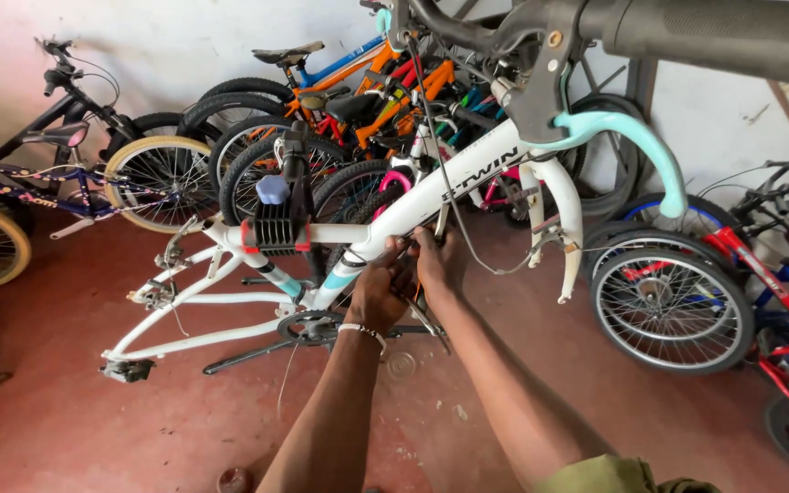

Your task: Removing a bicycle chain using pliers and other hand tools in a repair shop environment.

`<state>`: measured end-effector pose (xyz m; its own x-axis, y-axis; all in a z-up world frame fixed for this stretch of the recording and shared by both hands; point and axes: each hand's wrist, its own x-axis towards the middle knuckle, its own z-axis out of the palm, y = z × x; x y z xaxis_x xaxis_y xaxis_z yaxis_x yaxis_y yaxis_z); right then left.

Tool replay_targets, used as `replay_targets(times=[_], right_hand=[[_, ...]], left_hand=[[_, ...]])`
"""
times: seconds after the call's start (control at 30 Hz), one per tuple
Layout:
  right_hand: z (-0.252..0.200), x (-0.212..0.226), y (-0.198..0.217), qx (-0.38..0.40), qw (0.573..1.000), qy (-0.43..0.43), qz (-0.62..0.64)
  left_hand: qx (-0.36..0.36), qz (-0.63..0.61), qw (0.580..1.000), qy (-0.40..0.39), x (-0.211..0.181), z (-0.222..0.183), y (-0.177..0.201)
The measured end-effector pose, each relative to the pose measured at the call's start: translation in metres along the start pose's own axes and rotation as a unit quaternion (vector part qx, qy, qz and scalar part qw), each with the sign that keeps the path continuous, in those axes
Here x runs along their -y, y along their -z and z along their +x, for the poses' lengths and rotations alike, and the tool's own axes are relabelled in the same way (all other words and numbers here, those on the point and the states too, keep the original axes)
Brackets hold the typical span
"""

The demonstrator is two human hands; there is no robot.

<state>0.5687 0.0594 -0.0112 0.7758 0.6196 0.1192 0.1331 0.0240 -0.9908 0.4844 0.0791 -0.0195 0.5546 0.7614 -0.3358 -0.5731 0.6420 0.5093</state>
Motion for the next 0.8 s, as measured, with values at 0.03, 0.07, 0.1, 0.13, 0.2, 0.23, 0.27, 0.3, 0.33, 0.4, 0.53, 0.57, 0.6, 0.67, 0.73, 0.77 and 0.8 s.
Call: replay_targets(times=[0.03,0.07,0.1,0.13,0.2,0.23,0.27,0.3,0.33,0.4,0.53,0.57,0.6,0.67,0.73,0.77,0.8], right_hand=[[-0.006,0.013,0.002,0.001,1.000,0.000,0.001],[-0.013,0.027,0.004,-0.018,1.000,0.000,-0.003],[-0.022,0.040,0.006,-0.035,0.999,0.002,-0.008],[-0.014,0.038,0.010,-0.034,0.999,0.002,-0.007],[0.002,0.033,0.020,-0.084,0.996,0.020,0.030],[0.002,0.042,0.026,-0.084,0.996,0.018,0.028],[0.002,0.050,0.032,-0.048,0.996,0.019,0.066],[0.004,0.060,0.039,-0.013,0.994,0.021,0.106],[0.000,0.058,0.046,-0.015,0.994,0.019,0.104],[-0.007,0.058,0.062,0.006,0.996,0.034,0.087],[0.025,0.023,0.086,-0.045,0.963,0.193,-0.185],[0.025,0.024,0.085,-0.043,0.968,0.167,-0.182],[0.025,0.025,0.084,-0.042,0.973,0.140,-0.179],[0.019,0.030,0.077,-0.007,0.992,0.066,-0.107],[0.015,0.026,0.069,0.031,0.999,-0.003,-0.031],[0.012,0.017,0.066,0.053,0.999,-0.010,-0.010],[0.009,0.008,0.062,0.075,0.997,-0.016,0.011]], left_hand=[[-0.001,0.001,1.000,-0.001,0.000,-0.002,-0.003],[0.011,-0.013,1.000,0.003,0.000,-0.005,-0.005],[0.022,-0.027,0.999,0.005,0.000,-0.009,-0.006],[0.021,-0.026,0.999,0.004,0.000,-0.004,-0.003],[0.012,-0.047,0.999,0.004,0.004,0.005,0.002],[0.010,-0.049,0.999,0.006,0.002,-0.004,-0.004],[-0.001,-0.039,0.999,0.003,0.001,-0.012,-0.011],[-0.011,-0.028,1.000,0.001,0.000,-0.020,-0.019],[-0.011,-0.029,1.000,0.004,0.005,-0.018,-0.015],[-0.031,0.049,0.998,0.010,0.013,-0.013,-0.011],[-0.061,0.187,0.980,0.031,0.040,0.027,0.030],[-0.067,0.209,0.974,0.050,0.039,0.017,0.024],[-0.072,0.230,0.968,0.069,0.037,0.007,0.019],[-0.082,0.277,0.956,0.047,0.039,0.002,0.015],[-0.090,0.323,0.942,0.020,0.036,0.000,0.011],[-0.104,0.357,0.928,-0.021,0.034,0.000,0.011],[-0.118,0.390,0.911,-0.062,0.031,-0.001,0.011]])
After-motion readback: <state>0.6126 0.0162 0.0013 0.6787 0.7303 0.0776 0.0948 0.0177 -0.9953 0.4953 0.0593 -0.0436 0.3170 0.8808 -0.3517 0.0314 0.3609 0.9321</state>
